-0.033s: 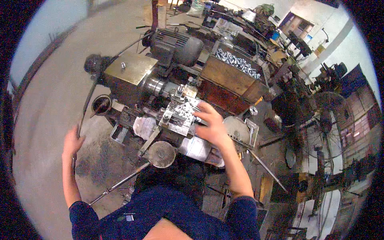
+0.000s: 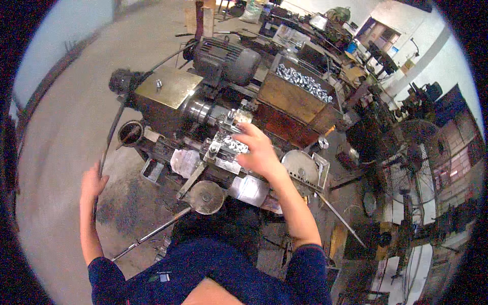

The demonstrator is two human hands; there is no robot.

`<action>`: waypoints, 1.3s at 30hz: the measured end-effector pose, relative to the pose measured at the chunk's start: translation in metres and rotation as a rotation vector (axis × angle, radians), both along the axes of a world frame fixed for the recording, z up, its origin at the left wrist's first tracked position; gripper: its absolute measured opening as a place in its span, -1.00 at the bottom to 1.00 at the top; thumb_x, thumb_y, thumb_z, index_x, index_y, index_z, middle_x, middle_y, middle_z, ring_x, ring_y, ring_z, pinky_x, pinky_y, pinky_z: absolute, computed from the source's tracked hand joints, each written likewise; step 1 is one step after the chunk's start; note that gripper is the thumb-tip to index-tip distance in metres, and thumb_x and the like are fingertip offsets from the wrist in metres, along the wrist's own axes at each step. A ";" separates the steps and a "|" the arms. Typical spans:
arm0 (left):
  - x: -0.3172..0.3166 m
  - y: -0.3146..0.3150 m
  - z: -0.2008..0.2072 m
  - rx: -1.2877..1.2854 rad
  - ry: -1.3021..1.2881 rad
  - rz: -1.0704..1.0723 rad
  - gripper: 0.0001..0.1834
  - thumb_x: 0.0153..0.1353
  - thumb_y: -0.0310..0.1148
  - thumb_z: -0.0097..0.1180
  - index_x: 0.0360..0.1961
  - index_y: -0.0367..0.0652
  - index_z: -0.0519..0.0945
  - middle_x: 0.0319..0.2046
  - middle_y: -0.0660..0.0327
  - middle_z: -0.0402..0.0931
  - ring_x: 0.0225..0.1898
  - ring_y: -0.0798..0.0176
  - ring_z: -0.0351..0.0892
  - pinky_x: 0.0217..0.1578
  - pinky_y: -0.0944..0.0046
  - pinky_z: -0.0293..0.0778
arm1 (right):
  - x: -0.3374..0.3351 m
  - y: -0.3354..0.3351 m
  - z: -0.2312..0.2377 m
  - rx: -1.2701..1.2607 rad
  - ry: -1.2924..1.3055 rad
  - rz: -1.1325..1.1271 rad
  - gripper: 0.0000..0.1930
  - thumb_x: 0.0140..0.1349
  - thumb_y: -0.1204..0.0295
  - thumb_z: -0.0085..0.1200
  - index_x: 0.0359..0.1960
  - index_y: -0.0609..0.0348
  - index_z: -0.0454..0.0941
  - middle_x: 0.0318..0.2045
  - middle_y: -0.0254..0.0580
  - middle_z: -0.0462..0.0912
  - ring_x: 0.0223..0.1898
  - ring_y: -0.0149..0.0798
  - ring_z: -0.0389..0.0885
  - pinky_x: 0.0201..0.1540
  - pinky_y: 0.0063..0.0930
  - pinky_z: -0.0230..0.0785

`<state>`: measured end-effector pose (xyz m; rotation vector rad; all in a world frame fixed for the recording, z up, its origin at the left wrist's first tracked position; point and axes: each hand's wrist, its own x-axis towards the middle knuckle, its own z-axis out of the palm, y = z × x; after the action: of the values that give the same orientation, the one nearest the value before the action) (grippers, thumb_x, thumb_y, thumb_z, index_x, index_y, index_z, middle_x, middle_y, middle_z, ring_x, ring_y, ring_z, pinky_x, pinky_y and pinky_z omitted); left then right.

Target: The person places a small metal piece into a lathe machine, operates a lever to secure and process it, and then places the finished part into a bin, repeating this cycle for several metal pieces.

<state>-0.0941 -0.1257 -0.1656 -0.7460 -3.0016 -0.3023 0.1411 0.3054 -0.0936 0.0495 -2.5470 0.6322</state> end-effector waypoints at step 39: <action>-0.096 0.012 -0.156 0.868 -0.204 0.203 -0.64 0.09 -0.34 0.05 -0.09 -0.28 0.45 -0.42 0.15 0.53 -0.39 0.30 0.49 -0.32 0.28 0.42 | -0.009 0.025 0.003 -0.029 0.095 -0.192 -0.68 -0.34 0.47 0.07 -0.41 0.29 0.54 0.11 0.08 0.28 -0.09 -0.04 0.46 -0.05 -0.32 0.34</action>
<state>-0.1899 -0.1139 -0.3220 -0.3205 -2.6233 -1.5835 0.1319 0.3305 -0.0907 -0.1691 -2.4144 0.5767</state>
